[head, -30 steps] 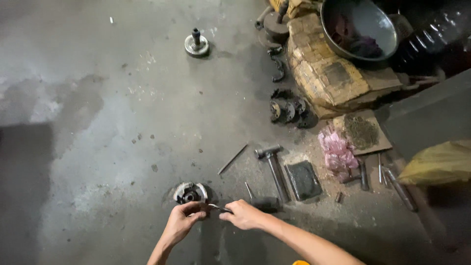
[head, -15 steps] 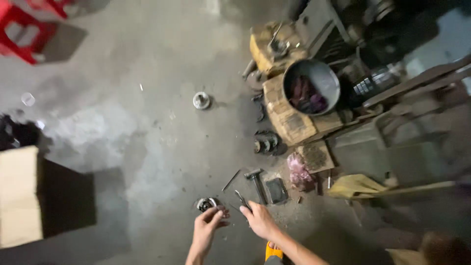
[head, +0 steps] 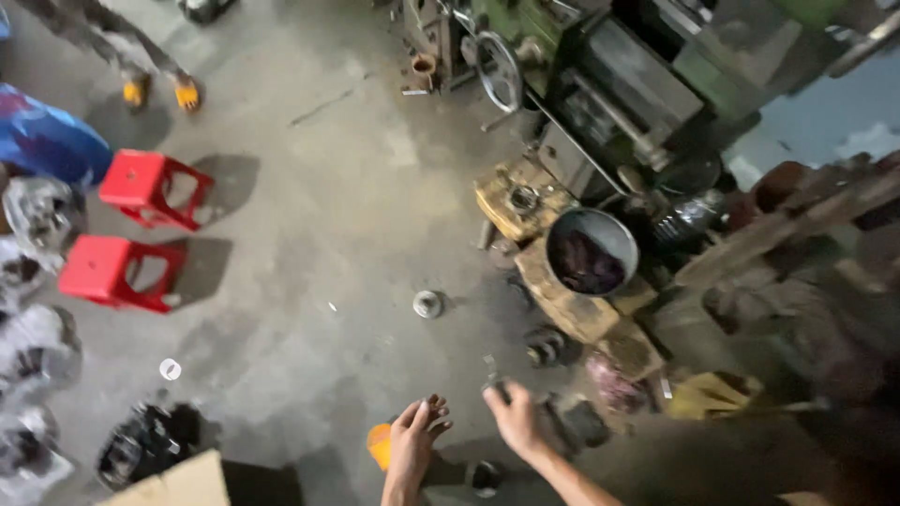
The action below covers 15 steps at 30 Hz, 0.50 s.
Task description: Repairing or assembling mechanical clutch components on the floor using pliers and a screwdriver.
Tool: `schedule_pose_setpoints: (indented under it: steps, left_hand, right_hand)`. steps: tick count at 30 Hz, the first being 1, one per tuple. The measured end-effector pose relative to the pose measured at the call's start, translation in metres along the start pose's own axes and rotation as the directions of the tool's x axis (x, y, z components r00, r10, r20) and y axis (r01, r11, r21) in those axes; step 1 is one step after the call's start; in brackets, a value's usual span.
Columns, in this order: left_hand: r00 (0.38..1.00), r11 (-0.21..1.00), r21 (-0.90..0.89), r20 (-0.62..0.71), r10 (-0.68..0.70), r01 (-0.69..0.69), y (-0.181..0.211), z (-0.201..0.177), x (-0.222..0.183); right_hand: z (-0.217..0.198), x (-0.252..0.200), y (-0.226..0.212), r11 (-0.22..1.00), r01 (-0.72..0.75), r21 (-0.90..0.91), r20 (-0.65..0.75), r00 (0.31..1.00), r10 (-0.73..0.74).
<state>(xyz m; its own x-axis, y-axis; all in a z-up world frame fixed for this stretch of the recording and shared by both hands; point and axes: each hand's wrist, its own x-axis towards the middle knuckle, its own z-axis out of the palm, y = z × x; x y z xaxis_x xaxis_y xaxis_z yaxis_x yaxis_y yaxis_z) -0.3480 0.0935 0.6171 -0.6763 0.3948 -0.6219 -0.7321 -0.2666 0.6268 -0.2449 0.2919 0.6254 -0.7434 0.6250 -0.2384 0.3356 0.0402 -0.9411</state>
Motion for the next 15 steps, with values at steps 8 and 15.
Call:
schedule_pose_setpoints:
  steps: [8, 15]
  left_hand:
    - [0.998, 0.974, 0.227, 0.070, 0.007, -0.023, 0.279, 0.012, 0.087]
    - [0.977, 0.944, 0.329, 0.209, -0.040, -0.032, 0.427, 0.056, 0.208]
  right_hand:
    - [0.132, 0.136, -0.071, 0.818, -0.456, 0.350, -0.261, 0.791, 0.553]
    - [0.211, 0.242, -0.110, 0.878, -0.367, 0.308, -0.228, 0.867, 0.443]
